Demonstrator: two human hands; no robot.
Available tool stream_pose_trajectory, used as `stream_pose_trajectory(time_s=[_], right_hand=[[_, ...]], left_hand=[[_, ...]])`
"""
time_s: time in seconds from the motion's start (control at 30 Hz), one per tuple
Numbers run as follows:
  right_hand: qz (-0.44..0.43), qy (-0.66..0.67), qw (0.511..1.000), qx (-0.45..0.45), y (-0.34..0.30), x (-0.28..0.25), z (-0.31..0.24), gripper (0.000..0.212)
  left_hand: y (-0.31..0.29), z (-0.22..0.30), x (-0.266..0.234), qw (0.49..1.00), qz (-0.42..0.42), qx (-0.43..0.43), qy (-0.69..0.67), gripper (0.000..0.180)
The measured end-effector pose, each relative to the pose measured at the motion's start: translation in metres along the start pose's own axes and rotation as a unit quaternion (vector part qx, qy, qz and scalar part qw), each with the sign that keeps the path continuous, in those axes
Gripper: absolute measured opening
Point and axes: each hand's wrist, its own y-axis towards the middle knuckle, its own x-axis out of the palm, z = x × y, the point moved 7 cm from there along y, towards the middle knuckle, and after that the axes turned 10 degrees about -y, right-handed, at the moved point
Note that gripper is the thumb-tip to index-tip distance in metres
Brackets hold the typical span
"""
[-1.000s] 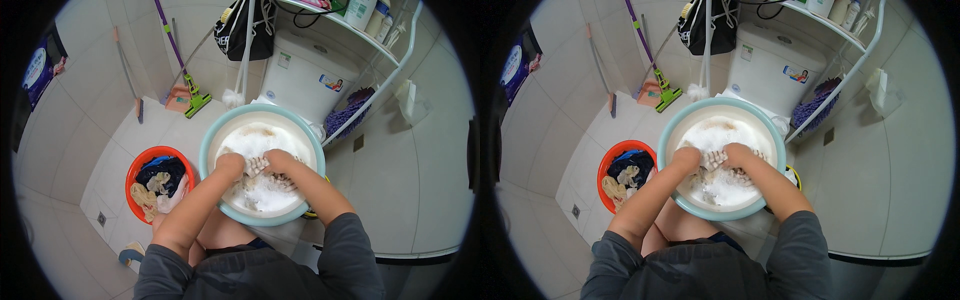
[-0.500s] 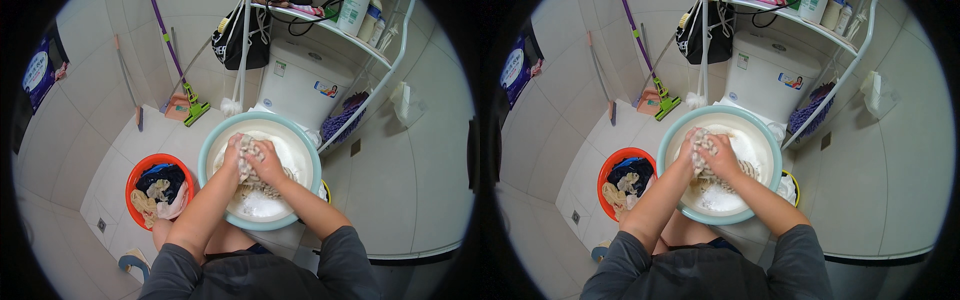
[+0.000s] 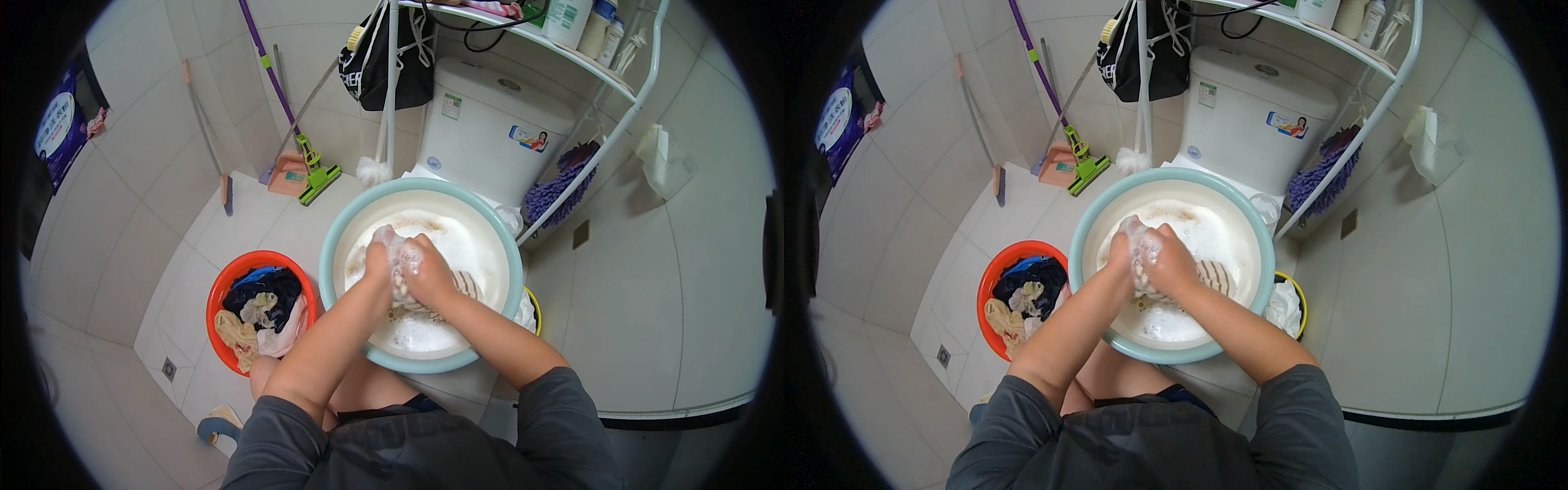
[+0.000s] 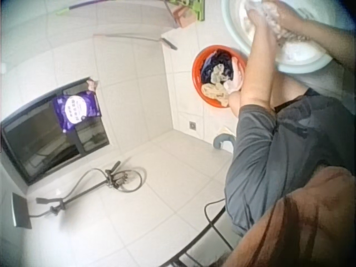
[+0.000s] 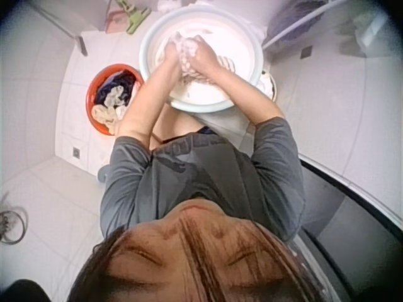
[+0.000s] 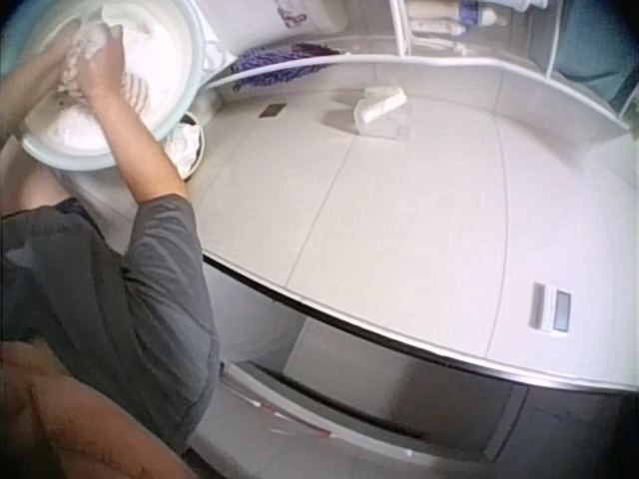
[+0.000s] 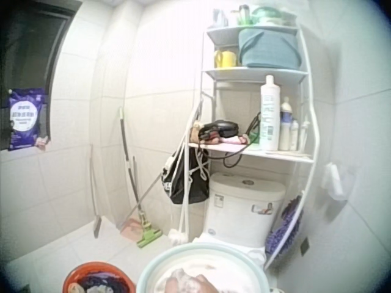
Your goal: The person washes clothes by hand in a basin, rubbing and wringing them in soapy water, then uses a plastic cup to scoop liquid from a nearby container and pour it into the basin and a bucket before resuming the washing.
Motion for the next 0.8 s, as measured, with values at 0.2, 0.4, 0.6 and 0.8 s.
stream_pose_trajectory(time_s=[0.2, 0.4, 0.6, 0.8], right_hand=[[-0.079, -0.253, 0.962, 0.071, 0.029, -0.015, 0.066, 0.029], [-0.358, -0.331, 0.873, 0.020, -0.010, 0.018, 0.047, 0.059], [-0.337, -0.432, 0.835, -0.050, -0.017, 0.056, 0.067, 0.054], [-0.165, -0.117, 0.978, 0.042, 0.032, 0.031, 0.116, 0.029]], left_hand=[[0.025, 0.010, 0.000, 0.868, -0.056, 0.150, 0.470, 0.037], [0.038, 0.028, -0.034, 0.663, -0.071, 0.235, 0.707, 0.045], [0.033, 0.017, -0.046, 0.522, -0.040, 0.121, 0.843, 0.027], [0.041, 0.043, -0.057, 0.821, 0.009, 0.149, 0.551, 0.028]])
